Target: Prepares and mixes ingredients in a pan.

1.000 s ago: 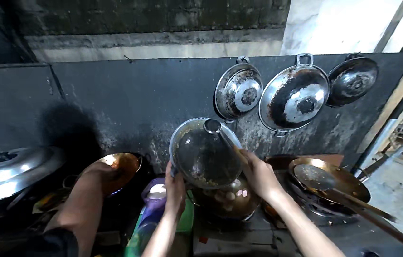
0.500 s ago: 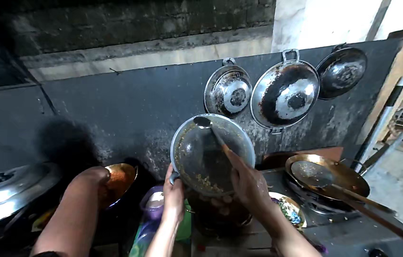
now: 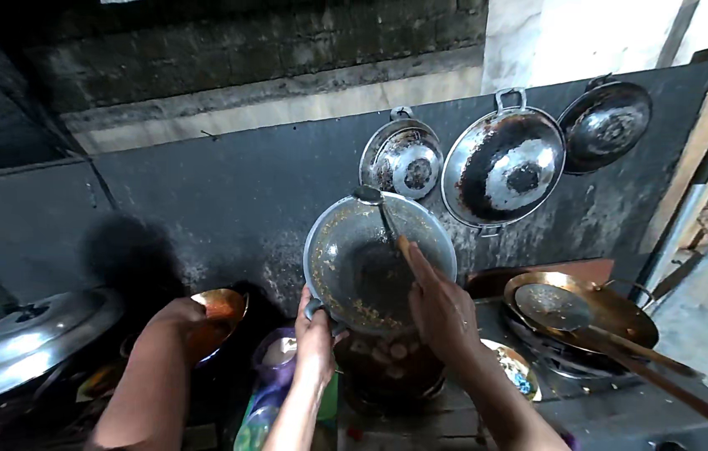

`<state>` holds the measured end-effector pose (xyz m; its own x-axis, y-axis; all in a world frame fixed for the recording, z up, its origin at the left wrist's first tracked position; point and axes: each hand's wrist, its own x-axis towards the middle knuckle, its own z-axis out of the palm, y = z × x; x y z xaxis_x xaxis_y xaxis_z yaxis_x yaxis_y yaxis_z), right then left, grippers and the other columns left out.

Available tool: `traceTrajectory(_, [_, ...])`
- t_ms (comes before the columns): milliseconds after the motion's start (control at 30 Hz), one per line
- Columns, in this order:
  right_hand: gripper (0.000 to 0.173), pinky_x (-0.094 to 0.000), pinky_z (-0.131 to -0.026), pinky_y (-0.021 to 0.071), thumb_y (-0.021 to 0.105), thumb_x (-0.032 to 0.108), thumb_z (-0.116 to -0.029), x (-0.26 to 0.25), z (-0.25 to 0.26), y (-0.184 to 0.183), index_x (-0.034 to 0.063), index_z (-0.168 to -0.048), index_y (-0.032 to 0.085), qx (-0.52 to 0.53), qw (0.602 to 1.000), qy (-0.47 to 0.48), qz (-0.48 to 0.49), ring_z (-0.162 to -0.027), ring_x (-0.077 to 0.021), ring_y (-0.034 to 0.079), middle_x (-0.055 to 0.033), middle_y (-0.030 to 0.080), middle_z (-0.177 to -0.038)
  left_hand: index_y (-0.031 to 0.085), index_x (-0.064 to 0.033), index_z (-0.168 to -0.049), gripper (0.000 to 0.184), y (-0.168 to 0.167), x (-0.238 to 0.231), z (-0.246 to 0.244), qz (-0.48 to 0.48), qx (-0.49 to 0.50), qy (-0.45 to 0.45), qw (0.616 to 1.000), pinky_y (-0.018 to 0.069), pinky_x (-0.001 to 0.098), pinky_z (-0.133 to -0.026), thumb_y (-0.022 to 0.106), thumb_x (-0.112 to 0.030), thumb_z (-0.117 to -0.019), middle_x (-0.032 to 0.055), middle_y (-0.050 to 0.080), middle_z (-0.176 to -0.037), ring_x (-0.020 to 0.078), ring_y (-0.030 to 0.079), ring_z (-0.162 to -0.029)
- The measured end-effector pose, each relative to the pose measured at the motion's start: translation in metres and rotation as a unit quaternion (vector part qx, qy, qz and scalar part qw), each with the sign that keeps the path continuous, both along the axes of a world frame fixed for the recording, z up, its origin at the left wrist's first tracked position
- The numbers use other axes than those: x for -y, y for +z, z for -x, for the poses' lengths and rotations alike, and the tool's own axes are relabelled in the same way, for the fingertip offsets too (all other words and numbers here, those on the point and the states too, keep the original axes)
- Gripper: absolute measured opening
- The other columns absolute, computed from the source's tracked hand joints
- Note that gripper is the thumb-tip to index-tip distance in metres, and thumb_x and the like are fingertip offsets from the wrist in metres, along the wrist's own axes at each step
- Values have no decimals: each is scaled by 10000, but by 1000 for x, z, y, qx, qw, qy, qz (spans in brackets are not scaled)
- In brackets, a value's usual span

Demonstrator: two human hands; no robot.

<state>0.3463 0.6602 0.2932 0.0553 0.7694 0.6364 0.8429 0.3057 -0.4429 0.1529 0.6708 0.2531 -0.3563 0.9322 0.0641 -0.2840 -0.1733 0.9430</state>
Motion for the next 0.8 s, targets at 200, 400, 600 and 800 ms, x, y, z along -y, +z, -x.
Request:
traceTrajectory(200, [720, -512, -620, 578, 587, 84, -978, 3, 28, -18, 254, -1627, 326, -49, 997, 44, 30, -700, -326, 686, -165, 698, -950, 331, -246, -1600, 600, 1, -5, -5, -24, -15, -13, 1000, 554, 377, -576, 408, -33, -1044, 163, 654, -1049, 233, 647, -724])
traceTrajectory(400, [625, -509, -719, 591, 520, 171, -1025, 39, 23, -42, 330, -1609, 363, 23, 986, 94, 133, -789, -304, 722, -120, 745, -1023, 337, -242, -1590, 578, 6, -6, 2, -12, 13, -28, 999, 600, 440, -631, 402, -31, -1056, 194, 642, -1193, 299, 693, -847])
traceTrajectory(600, [588, -548, -719, 572, 512, 187, -1040, 11, 3, -13, 353, -1591, 392, -16, 995, 36, 93, -782, -334, 706, -142, 730, -955, 325, -219, -1599, 593, 0, -9, 4, -19, 17, -14, 1000, 586, 414, -592, 378, -7, -1047, 185, 641, -1175, 272, 684, -806])
traceTrajectory(800, [647, -543, -638, 580, 525, 143, -1001, 17, 32, -27, 263, -1615, 363, 11, 994, 74, 85, -681, -335, 707, -136, 728, -833, 239, -163, -1624, 644, 5, -11, 4, -35, 21, -44, 998, 605, 422, -597, 387, 36, -1029, 202, 635, -1209, 281, 702, -811])
